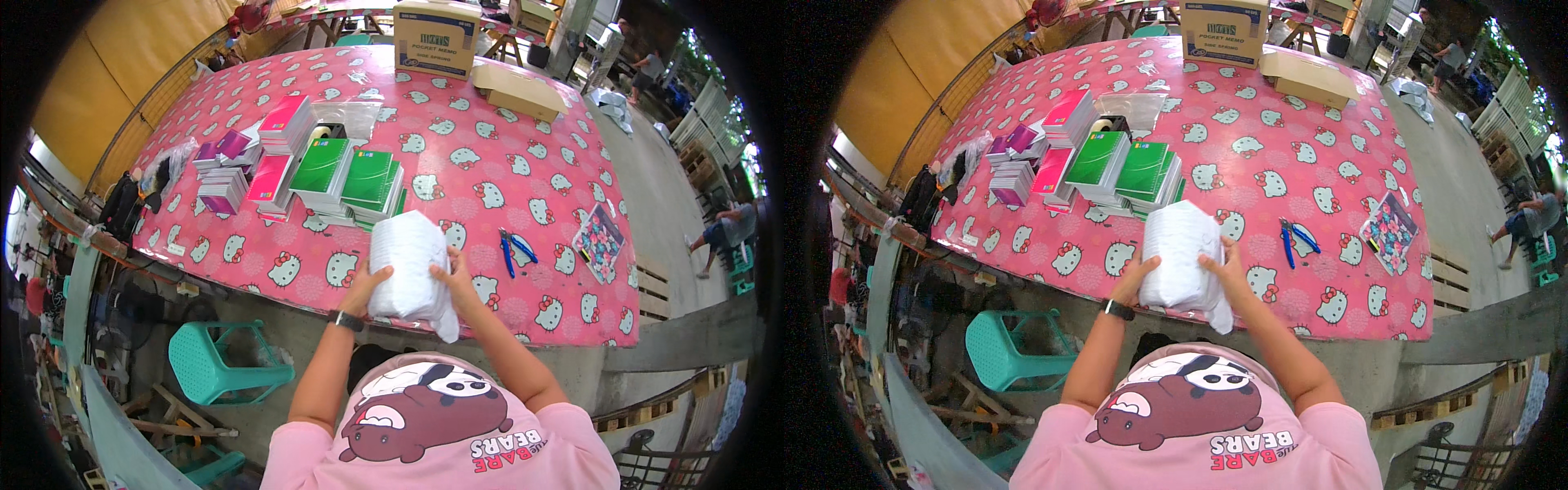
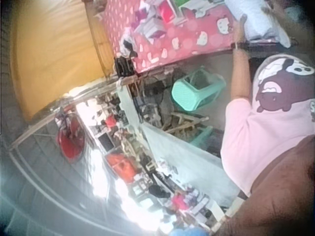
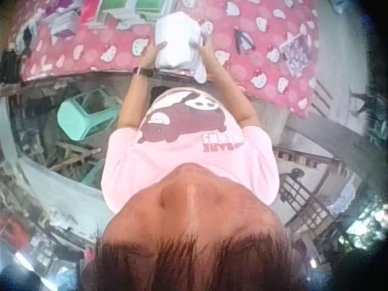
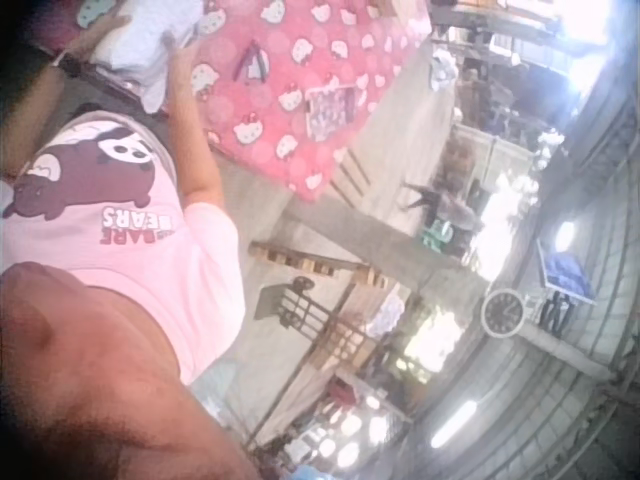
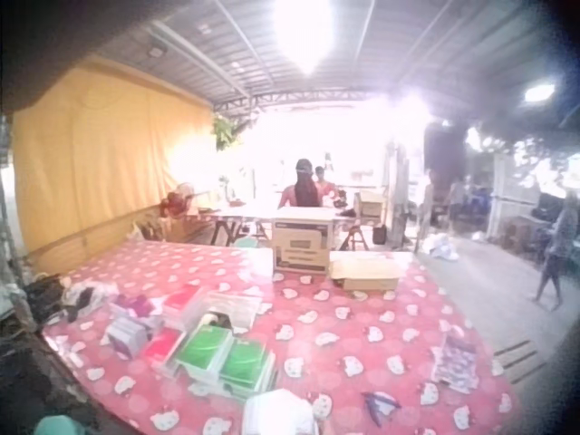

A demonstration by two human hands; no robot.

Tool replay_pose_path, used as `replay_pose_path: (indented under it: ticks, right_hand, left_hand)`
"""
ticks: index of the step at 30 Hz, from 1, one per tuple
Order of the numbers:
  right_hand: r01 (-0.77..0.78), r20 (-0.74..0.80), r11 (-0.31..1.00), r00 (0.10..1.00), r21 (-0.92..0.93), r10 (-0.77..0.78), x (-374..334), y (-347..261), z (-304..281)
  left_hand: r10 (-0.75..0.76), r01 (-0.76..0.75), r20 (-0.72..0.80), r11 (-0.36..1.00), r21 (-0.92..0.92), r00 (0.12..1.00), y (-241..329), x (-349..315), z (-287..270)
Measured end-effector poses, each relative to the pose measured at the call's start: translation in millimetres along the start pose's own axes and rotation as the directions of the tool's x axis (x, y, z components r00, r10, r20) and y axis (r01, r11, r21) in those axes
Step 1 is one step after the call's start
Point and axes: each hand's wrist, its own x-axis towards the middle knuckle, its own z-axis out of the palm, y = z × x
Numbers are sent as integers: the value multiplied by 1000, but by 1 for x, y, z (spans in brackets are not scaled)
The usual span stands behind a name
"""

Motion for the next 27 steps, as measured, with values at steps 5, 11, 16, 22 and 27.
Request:
replay_pose_path:
  ticks: [5,11,16,22,27]
  right_hand:
    - [-22,81,991,996,-135,33,13,31,47]
    - [-309,-133,951,943,-2,306,34,31,68]
    - [-303,-2,889,947,-343,322,43,42,71]
    - [-196,-91,848,981,-492,173,36,48,60]
    - [-230,-204,966,958,-117,203,20,-6,80]
  left_hand:
    - [41,-41,-61,999,0,997,22,-24,-56]
    - [6,9,-101,989,148,995,71,-22,-86]
    - [373,-54,-234,620,783,898,81,-8,-89]
    - [319,-149,186,-138,979,929,92,-13,-23]
    - [276,-151,185,-141,978,943,95,-11,-25]
